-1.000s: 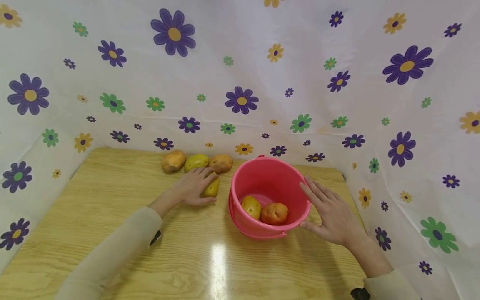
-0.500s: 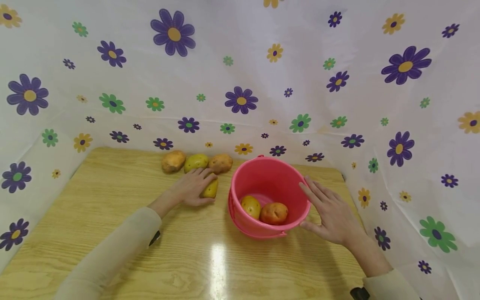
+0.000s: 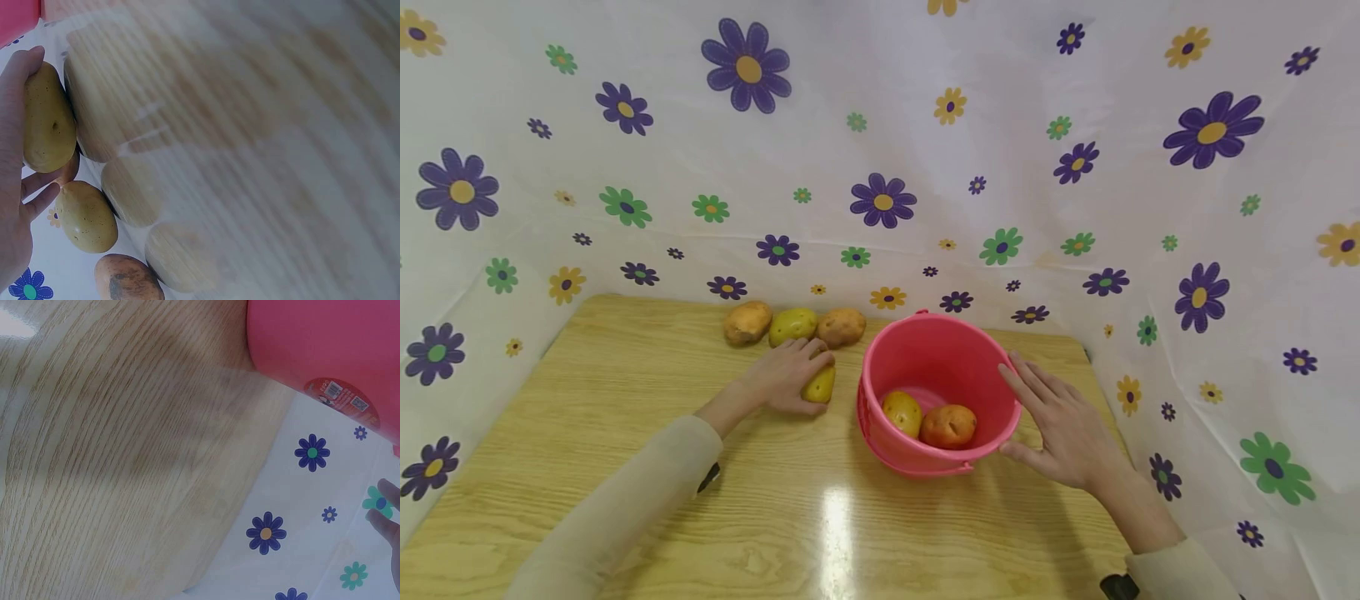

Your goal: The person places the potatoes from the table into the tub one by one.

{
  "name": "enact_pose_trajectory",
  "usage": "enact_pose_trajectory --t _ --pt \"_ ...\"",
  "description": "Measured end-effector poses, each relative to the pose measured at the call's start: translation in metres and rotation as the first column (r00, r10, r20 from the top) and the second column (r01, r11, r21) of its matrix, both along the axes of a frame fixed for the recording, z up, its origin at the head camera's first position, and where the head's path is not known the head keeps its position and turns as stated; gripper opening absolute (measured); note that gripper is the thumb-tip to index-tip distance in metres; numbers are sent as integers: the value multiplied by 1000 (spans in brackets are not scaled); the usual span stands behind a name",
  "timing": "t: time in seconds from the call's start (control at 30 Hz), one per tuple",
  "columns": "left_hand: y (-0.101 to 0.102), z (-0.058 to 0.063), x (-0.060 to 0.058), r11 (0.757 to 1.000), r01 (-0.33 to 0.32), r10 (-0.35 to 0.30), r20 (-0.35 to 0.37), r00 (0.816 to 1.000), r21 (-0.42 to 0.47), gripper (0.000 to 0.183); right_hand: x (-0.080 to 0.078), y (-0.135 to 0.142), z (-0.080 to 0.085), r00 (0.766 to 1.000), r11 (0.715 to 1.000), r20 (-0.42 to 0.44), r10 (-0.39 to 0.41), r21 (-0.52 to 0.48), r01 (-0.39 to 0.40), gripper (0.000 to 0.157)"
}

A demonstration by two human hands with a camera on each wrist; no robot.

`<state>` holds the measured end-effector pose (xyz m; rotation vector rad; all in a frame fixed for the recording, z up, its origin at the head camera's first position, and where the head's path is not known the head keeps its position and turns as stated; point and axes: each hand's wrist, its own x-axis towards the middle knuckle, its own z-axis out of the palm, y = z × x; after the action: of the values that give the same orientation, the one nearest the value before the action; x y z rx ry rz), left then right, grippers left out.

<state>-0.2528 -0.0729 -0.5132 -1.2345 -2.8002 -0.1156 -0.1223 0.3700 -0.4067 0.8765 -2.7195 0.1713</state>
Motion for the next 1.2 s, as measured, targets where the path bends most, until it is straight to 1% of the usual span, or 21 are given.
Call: enact_pose_trajectory --t 0.23,0.5,0.73,0.97,1.2 --pt "0 0 3 1000 10 -10 -30 1000 12 74 0 0 0 1000 1000 4 -2 1 2 97" --pt "1 4 8 1000 5 -4 -28 1000 23 76 -1 0 -1 1000 1000 2 2 -3 -2 98" --pt "5 12 13 997 10 -8 -20 1000 75 75 -1 0 -2 1000 1000 3 0 -2 0 98" --pt "10 20 18 992 16 -12 -30 999 128 74 1 0 -2 1000 1000 7 -10 -1 10 98" --pt "14 35 23 981 -8 9 -6 1000 192 74 1 0 -2 1000 1000 3 -7 -2 7 98"
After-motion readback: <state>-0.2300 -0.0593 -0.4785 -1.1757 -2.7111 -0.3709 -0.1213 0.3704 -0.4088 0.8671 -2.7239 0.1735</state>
